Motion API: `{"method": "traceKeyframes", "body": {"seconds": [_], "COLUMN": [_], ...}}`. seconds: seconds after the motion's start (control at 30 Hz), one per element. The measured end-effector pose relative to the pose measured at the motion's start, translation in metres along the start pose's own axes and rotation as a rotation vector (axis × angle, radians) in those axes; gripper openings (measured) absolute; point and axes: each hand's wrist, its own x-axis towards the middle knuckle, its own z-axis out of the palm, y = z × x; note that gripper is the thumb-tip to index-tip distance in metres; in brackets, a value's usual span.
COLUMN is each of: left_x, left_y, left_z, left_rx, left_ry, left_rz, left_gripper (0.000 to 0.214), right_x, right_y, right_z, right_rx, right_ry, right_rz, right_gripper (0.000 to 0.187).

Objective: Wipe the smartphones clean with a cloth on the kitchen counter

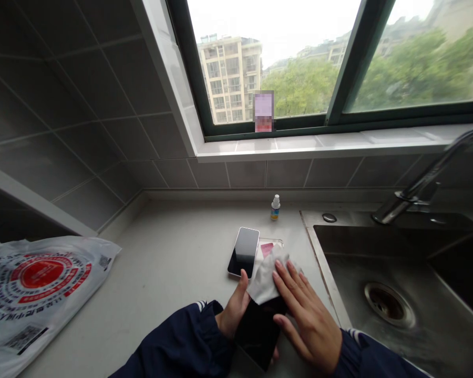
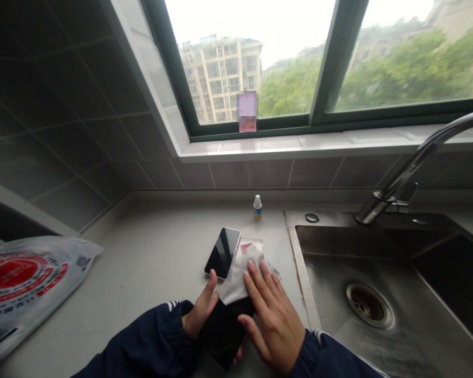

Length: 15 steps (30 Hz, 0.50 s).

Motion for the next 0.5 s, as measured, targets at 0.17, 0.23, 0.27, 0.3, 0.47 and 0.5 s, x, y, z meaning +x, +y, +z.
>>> {"method": "traceKeyframes", "body": {"seconds": [0.17,0.23,0.27,0.3,0.47,0.5], "left_x": [0.0,0.0,0.0,-0.001,-0.002,-0.001], "left_y": [0.0,0.0,0.0,0.001,0.002,0.002], "left_z": [0.002,0.0,-0.001,-0.001,0.0,0.001], "left_rx": [0.009,-0.01,-0.02,-0.029,-0.101,-0.12], "left_ry": [0.021,0.018,0.026,0.039,0.177,0.209], "left_rz": [0.087,0.072,0.067,0.066,-0.012,-0.037], "left_gripper": [0.076,0.077,0.077,0.076,0.086,0.089], "right_x": [0.001,0.001,0.001,0.0,0.0,0.0], "right_y": [0.001,-0.002,-0.004,-0.006,-0.018,-0.02], "right_z": [0.002,0.002,0.002,0.001,-0.003,-0.003], "right_rx": [0.026,0.038,0.045,0.055,0.124,0.125], "right_ry": [0.006,-0.021,-0.042,-0.06,-0.072,-0.071], "right_rz": [0.002,-0.037,-0.058,-0.077,-0.209,-0.26], "right_gripper": [0.066,0.067,0.067,0.066,0.064,0.067]}}
